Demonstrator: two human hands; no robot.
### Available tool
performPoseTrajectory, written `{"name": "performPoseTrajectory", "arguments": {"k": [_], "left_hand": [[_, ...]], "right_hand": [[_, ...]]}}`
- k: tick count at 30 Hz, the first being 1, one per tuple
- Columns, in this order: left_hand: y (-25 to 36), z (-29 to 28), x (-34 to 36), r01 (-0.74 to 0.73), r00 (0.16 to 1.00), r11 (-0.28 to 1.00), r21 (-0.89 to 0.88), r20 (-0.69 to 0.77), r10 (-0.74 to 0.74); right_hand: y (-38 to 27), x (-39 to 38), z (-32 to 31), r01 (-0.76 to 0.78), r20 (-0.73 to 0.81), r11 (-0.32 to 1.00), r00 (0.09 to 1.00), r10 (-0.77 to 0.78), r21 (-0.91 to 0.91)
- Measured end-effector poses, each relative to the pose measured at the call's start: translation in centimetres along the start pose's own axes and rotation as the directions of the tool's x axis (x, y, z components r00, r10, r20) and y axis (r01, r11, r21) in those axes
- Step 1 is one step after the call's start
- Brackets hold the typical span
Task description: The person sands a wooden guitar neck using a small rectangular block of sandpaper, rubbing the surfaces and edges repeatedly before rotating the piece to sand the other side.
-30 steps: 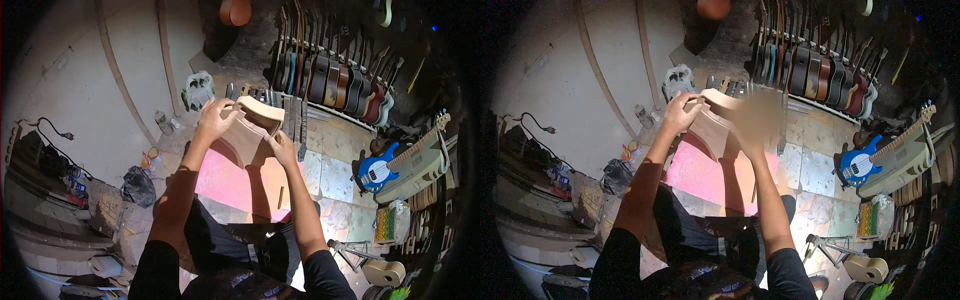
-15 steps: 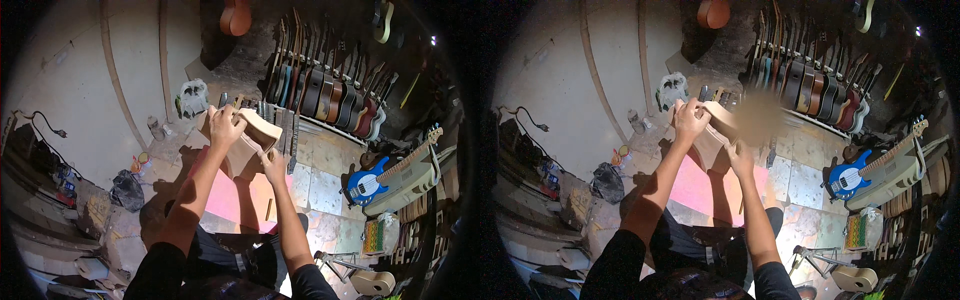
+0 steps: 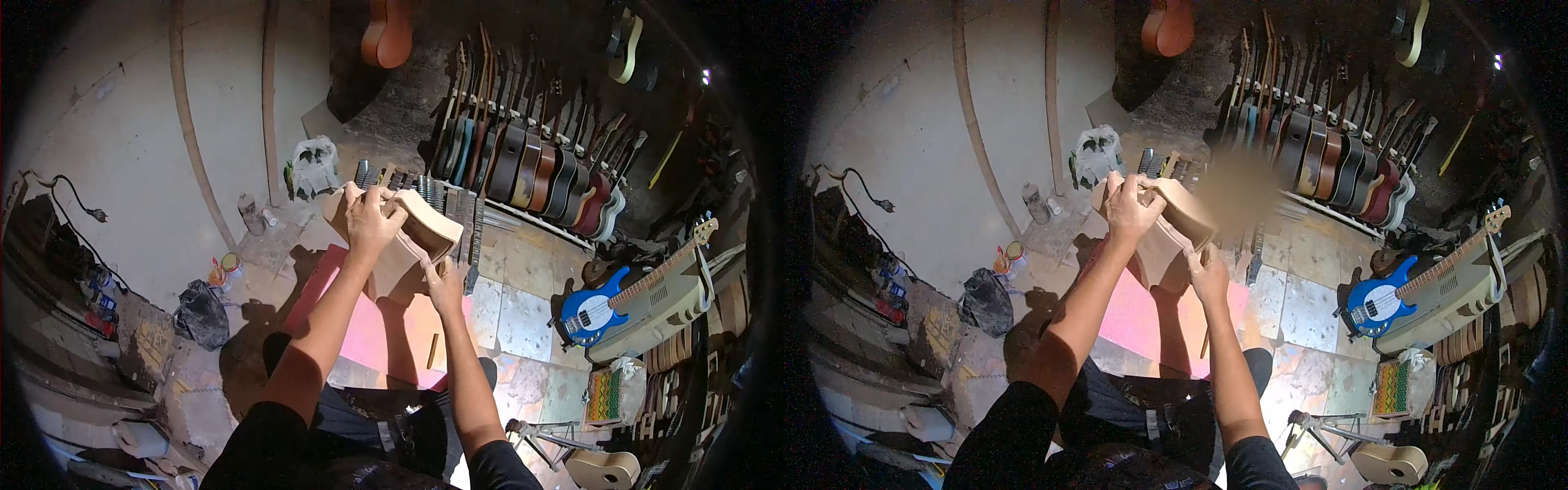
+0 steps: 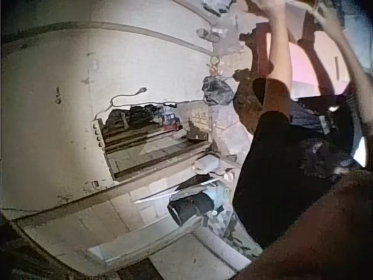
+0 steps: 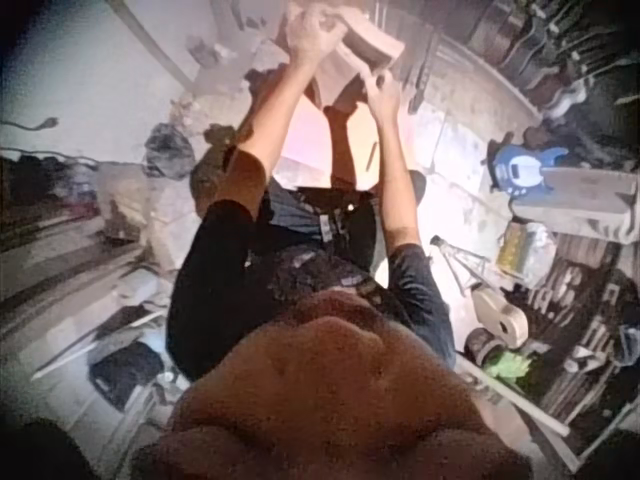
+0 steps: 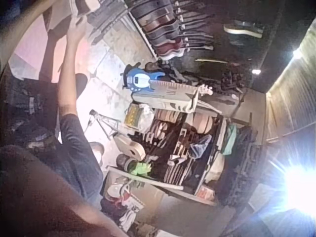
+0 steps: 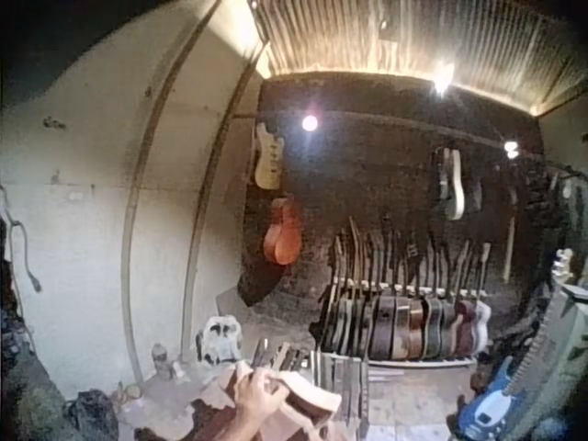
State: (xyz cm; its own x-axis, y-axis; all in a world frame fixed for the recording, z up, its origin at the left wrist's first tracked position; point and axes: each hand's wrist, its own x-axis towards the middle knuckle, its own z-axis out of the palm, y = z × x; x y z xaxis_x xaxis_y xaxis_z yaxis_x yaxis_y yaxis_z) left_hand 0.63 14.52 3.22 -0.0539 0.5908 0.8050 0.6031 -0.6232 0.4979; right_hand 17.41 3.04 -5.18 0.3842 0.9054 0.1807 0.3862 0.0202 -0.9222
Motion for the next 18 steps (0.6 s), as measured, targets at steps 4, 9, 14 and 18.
{"name": "performPoseTrajectory", "arguments": {"k": [4,9,14,18], "left_hand": [[-0.1,0.4,0.0,-0.121,0.989,0.992,-0.028,-0.086,0.118],[-0.3,0.1,-0.2,-0.094,0.993,0.993,-0.077,-0.079,0.088],[0.0,-0.1,-0.8,-0.047,0.998,0.987,-0.156,-0.046,0.04],[0.0,-0.4,-1.5,-0.056,0.997,0.977,-0.205,-0.07,0.042]], "right_hand": [[0.1,-0.4,-0.1,0.093,-0.073,0.99,0.992,-0.101,-0.103],[0.1,-0.3,0.0,0.085,-0.036,0.996,0.996,-0.086,-0.034],[-0.9,-0.8,-0.4,0.057,-0.04,0.998,0.998,-0.058,-0.029],[-0.4,-1.0,-0.4,0.056,-0.049,0.998,0.997,-0.057,-0.029]]}}
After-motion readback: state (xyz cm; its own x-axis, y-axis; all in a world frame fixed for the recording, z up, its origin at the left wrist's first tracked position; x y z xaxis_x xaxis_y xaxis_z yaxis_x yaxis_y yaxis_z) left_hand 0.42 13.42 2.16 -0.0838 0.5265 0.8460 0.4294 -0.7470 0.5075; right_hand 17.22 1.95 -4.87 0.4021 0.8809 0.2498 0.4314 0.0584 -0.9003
